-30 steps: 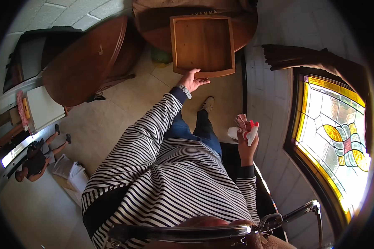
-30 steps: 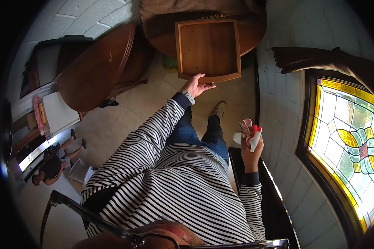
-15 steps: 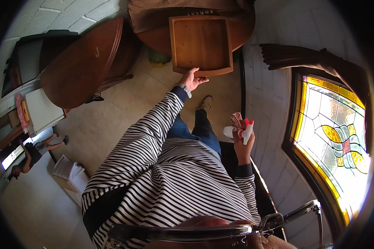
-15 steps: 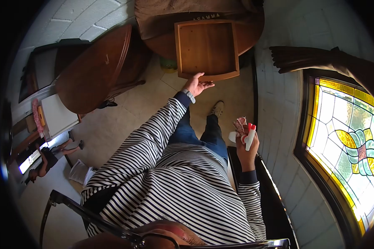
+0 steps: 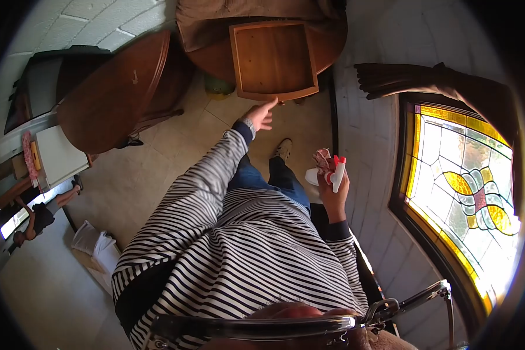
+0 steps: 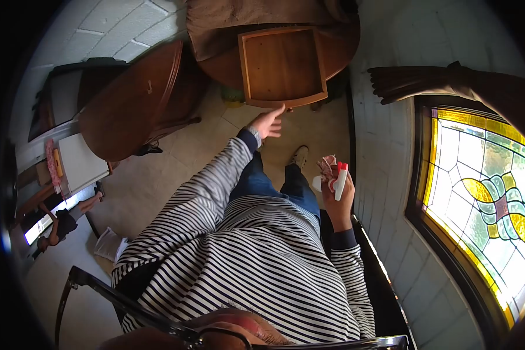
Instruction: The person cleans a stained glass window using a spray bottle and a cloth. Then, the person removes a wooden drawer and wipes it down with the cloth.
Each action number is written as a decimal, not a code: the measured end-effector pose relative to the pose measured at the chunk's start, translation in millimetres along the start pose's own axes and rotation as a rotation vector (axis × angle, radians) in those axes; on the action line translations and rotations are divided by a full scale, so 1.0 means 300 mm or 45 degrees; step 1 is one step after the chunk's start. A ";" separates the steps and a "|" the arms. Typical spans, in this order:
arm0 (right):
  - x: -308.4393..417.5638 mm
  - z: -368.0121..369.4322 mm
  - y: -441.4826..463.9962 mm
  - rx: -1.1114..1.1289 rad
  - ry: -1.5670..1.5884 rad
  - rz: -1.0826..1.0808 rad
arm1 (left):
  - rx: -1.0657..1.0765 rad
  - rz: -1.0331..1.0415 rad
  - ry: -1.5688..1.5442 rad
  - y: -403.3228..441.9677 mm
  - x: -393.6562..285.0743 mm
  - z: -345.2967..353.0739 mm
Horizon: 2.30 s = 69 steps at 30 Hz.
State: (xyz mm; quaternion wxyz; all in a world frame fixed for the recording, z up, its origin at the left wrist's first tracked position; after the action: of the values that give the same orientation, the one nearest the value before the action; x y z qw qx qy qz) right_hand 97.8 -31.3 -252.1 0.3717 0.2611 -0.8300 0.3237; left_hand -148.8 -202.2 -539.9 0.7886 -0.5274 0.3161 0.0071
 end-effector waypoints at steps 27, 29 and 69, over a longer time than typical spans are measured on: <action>0.550 0.462 0.222 0.313 -0.255 -0.974 | -0.235 1.778 0.741 -0.984 -0.592 0.237; 0.593 0.487 0.233 0.398 -0.213 -0.900 | -0.171 1.771 0.635 -0.958 -0.618 0.187; 0.117 0.023 0.677 0.086 -0.071 -0.034 | -0.410 1.250 0.970 -0.295 -0.593 -0.037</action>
State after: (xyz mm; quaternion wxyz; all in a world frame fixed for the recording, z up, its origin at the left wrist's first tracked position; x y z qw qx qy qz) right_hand -62.8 89.7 -297.6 0.3437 0.2933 -0.8250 0.3393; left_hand -266.2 -193.4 -379.4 0.4369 -0.3985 0.7739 0.2267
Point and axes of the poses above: each hand's wrist, its own y-axis towards the middle knuckle, its own z-axis out of the palm, x = y × z, the point moved 8 cm from there along y, towards the middle knuckle, and after that the axes turned 10 degrees about z, right-handed, at the moved point
